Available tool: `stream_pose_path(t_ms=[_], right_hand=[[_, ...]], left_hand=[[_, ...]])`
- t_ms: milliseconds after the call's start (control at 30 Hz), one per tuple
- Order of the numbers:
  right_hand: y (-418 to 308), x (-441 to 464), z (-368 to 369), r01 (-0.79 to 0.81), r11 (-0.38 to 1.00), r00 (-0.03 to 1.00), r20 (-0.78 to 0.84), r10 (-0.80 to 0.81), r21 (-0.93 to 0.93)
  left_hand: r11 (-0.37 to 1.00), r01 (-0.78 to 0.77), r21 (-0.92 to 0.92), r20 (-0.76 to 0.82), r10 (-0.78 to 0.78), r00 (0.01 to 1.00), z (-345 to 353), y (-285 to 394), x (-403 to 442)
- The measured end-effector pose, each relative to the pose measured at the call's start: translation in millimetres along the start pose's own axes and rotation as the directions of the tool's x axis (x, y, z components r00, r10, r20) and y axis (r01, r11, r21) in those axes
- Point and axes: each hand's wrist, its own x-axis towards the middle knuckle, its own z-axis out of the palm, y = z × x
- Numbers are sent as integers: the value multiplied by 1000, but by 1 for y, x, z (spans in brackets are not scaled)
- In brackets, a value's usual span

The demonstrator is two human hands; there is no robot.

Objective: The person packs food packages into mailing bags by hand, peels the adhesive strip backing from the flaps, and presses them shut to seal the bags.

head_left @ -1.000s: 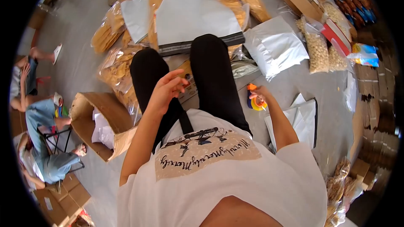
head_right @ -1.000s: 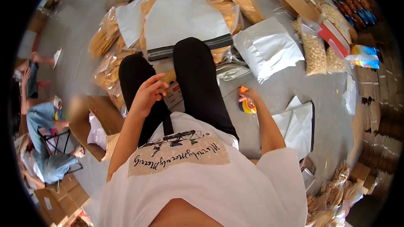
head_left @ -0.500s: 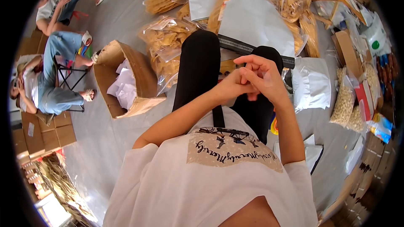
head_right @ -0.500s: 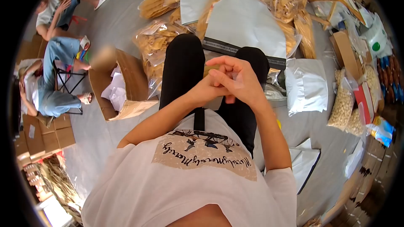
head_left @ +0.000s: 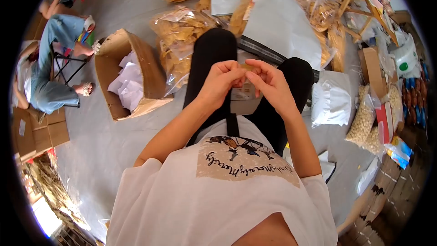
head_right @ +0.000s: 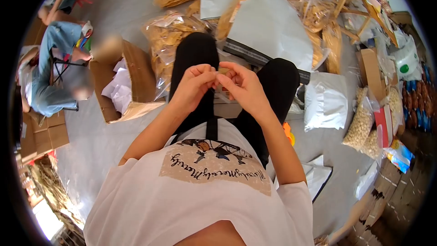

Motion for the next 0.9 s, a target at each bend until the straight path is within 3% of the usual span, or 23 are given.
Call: stream_pose_path(t_ms=[67, 100, 133, 233, 267, 333, 367, 400, 433, 467, 500, 533, 600, 633, 667, 700, 733, 767, 800, 833, 867, 900], right_hand=[[4, -2, -13, -50, 999, 999, 16, 49, 22], [6, -3, -18, -48, 997, 998, 37, 46, 59], [9, -3, -21, -49, 994, 997, 59, 43, 98], [15, 0, -24, -69, 964, 989, -109, 100, 257], [19, 3, -28, -70, 964, 987, -125, 104, 256], [32, 8, -39, -168, 969, 970, -142, 195, 179], [43, 15, -51, -169, 969, 967, -158, 199, 180], [57, 23, -70, -203, 974, 962, -205, 179, -103], [69, 32, -89, -234, 897, 959, -242, 149, -376], [78, 40, -108, -136, 744, 963, -264, -56, -654], [81, 49, -125, -191, 655, 950, -305, -63, -731], [86, 57, -141, -194, 656, 948, -312, -66, -729], [97, 69, -168, -367, 385, 911, -411, -35, -847], [100, 72, -176, -373, 390, 907, -419, -36, -842], [104, 74, -183, -428, 306, 899, -436, 46, -850], [110, 75, -188, -472, 219, 881, -455, 126, -854], [126, 74, -192, -477, 228, 879, -459, 128, -849], [142, 75, -193, -638, 95, 760, -645, -79, -764], [152, 75, -197, -784, 2, 590, -748, -304, -620], [150, 75, -202, -784, 6, 591, -749, -299, -621], [146, 76, -211, -801, 237, 562, -827, -21, -550], [143, 77, -217, -812, 424, 536, -801, 268, -401]], left_hand=[[970, -87, 228, -1, 90, 996, -4, -1, 6], [975, -180, 133, -38, 186, 982, 5, -2, 9], [977, -173, 128, -28, 178, 984, 5, -3, 14], [982, -56, -181, -75, 43, 996, 11, -4, 23], [982, -43, -185, -62, 32, 998, 6, -7, 28], [952, 79, -296, -49, -98, 994, -10, -15, 35], [963, 18, -270, -132, -55, 990, -7, -24, 40], [962, 28, -272, -121, -63, 991, -4, -27, 46], [988, 118, -102, -185, -136, 973, -1, -29, 53], [974, 214, 68, -260, -190, 947, 0, -30, 61], [955, 195, 223, -265, -134, 955, -8, -45, 72], [954, 195, 228, -258, -134, 957, -12, -51, 83], [769, 148, 622, -132, -83, 988, -23, -60, 107], [732, 133, 668, -118, -73, 990, -29, -64, 118], [727, 135, 673, -114, -79, 990, -34, -67, 128], [583, 84, 808, -165, 87, 982, -36, -67, 136], [408, 60, 911, -178, 258, 950, -40, -67, 144], [375, 69, 924, -216, 363, 906, -44, -68, 150], [369, 71, 927, -214, 363, 907, -51, -73, 159], [350, 179, 920, -313, 378, 871, -58, -79, 166], [333, 287, 898, -408, 393, 824, -67, -83, 173], [330, 294, 897, -413, 390, 823, -71, -82, 179]])
